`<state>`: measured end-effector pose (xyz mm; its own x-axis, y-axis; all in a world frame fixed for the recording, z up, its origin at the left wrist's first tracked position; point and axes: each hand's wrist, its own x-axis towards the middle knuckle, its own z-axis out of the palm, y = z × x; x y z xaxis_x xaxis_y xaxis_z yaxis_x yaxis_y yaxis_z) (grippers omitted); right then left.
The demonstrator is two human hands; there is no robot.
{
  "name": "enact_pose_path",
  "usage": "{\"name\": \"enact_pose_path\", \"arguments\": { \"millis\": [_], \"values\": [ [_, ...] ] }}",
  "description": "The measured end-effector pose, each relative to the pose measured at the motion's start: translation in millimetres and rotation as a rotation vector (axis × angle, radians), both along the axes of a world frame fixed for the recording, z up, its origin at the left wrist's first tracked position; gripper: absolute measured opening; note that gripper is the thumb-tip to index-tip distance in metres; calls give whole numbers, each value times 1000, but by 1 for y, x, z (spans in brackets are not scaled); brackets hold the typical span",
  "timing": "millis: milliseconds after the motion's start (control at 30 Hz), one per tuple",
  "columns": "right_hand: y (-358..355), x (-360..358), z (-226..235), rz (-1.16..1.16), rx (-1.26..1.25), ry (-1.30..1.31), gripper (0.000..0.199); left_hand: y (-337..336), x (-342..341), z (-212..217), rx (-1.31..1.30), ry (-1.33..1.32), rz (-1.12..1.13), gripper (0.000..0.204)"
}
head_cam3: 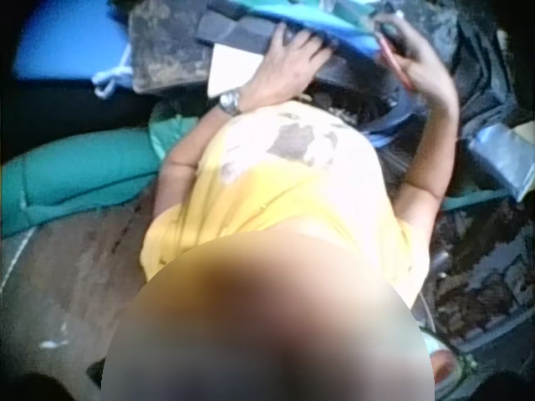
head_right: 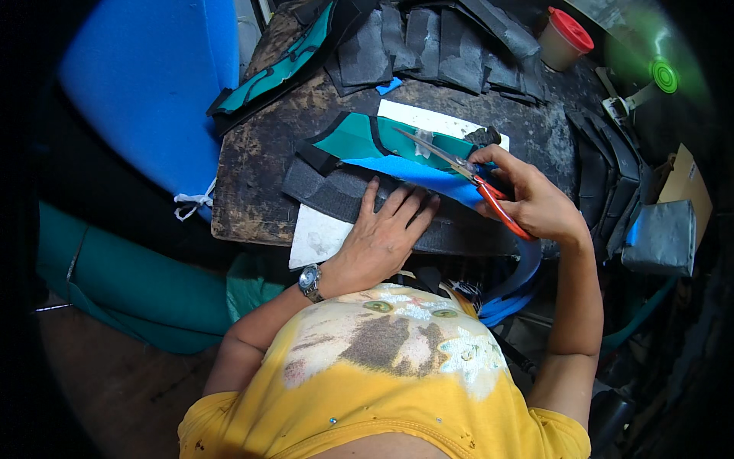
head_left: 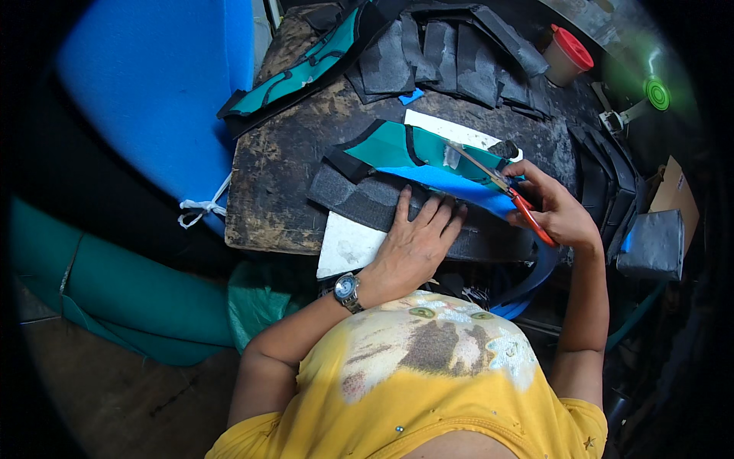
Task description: The person repeatedly cuts blue foam strips with scissors, places them on green fabric pieces, and uses a hammer to press black fabric layers together on a workbench. The person handles multiple fabric pieces and foam strips, stacking them on the table throughout the clip.
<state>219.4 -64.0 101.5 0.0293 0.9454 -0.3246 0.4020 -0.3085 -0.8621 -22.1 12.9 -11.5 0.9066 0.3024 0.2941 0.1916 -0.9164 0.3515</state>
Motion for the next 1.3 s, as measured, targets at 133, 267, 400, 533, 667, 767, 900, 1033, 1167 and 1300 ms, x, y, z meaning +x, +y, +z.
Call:
{"name": "enact_pose_path", "arguments": {
  "millis": [133,267,400,533,667,767,900,1033,1167,1300],
  "values": [
    [3,-2,-2,-5,-8,-70,49,-1,0,-2,21,-30,18,63],
    [6,-4,-4,6,-3,-189,50,-2,-4,-4,22,-106,36,65],
    [10,-6,-4,33,-21,-288,51,-1,-8,-5,-57,-179,43,65],
    [13,-5,-5,35,-43,-289,52,0,-8,-2,-113,-191,61,68],
    [16,-1,-9,41,-48,-299,51,1,-6,0,-142,-162,86,80],
    [19,4,-13,70,10,-255,50,2,-4,-1,-119,-137,79,85],
    [24,12,-12,-37,33,-41,49,2,-4,-1,-179,-152,85,98],
    [29,17,-9,-80,68,-71,50,2,-4,3,-210,-117,97,113],
    [36,20,-9,-43,-19,-204,53,4,-2,11,-165,-71,106,112],
    [41,21,-6,-4,-32,-237,54,5,3,18,-127,-5,124,111]
  ]
}}
